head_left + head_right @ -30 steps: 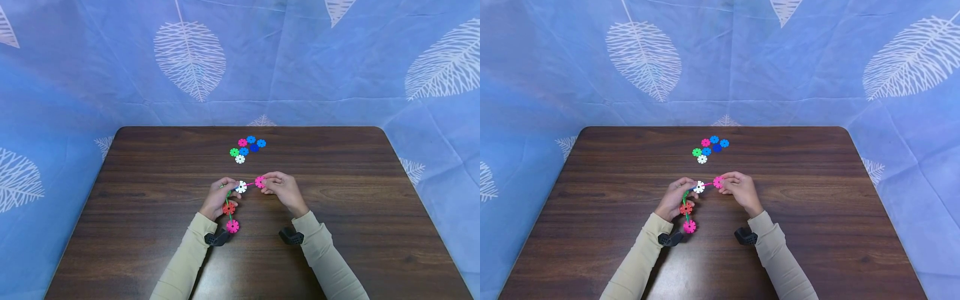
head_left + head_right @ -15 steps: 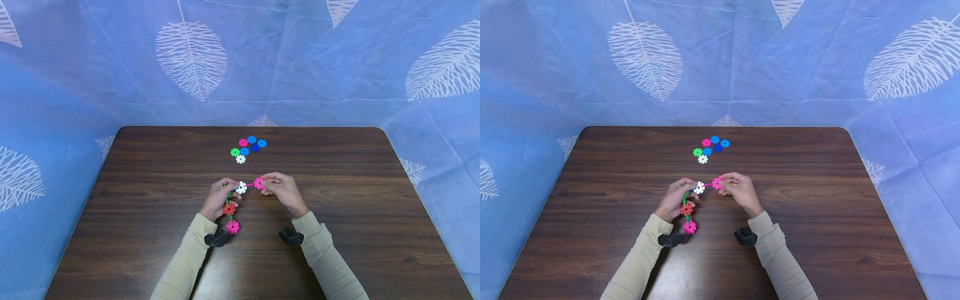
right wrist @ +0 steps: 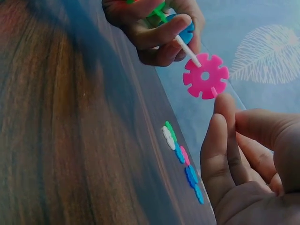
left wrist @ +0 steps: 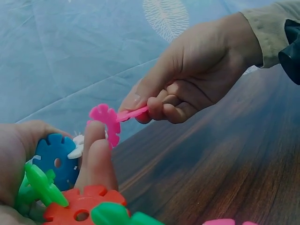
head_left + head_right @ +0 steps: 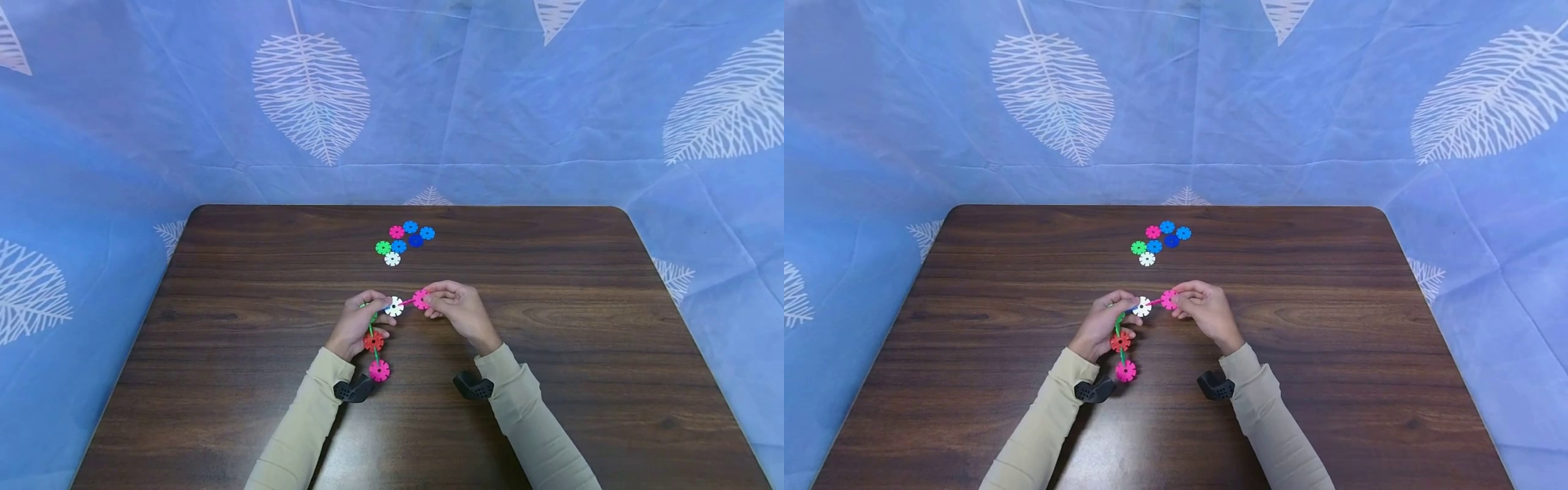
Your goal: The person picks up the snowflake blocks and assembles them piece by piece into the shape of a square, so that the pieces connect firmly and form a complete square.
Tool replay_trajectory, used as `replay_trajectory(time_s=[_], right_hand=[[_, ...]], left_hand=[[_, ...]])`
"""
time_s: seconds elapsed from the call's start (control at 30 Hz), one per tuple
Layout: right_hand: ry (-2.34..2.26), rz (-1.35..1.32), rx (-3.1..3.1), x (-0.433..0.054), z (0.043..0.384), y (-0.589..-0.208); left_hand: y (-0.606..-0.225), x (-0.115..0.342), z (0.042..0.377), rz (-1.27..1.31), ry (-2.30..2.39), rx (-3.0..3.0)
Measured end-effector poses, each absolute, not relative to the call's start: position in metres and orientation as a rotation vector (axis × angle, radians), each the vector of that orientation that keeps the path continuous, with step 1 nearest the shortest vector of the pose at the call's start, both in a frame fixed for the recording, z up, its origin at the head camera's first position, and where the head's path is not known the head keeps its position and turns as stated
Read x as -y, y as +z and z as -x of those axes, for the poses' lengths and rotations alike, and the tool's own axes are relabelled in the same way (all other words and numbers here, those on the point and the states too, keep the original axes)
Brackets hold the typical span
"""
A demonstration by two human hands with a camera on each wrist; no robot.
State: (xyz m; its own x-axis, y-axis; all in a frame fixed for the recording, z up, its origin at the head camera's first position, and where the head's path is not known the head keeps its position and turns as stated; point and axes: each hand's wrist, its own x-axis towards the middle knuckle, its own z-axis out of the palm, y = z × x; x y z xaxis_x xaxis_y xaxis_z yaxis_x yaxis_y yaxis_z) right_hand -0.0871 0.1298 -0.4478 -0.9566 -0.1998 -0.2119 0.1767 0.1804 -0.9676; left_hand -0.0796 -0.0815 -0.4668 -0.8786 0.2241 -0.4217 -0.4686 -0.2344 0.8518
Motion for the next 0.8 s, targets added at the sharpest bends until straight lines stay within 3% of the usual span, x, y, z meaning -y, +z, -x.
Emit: replay_trajectory(time_s=[0.8], right_hand=[[-1.797, 0.117, -2.309, -0.1256, 0.0935, -0.4478]], left_hand=[[-0.465, 0.0741, 0.0759, 0.277, 2.199, -1.589]])
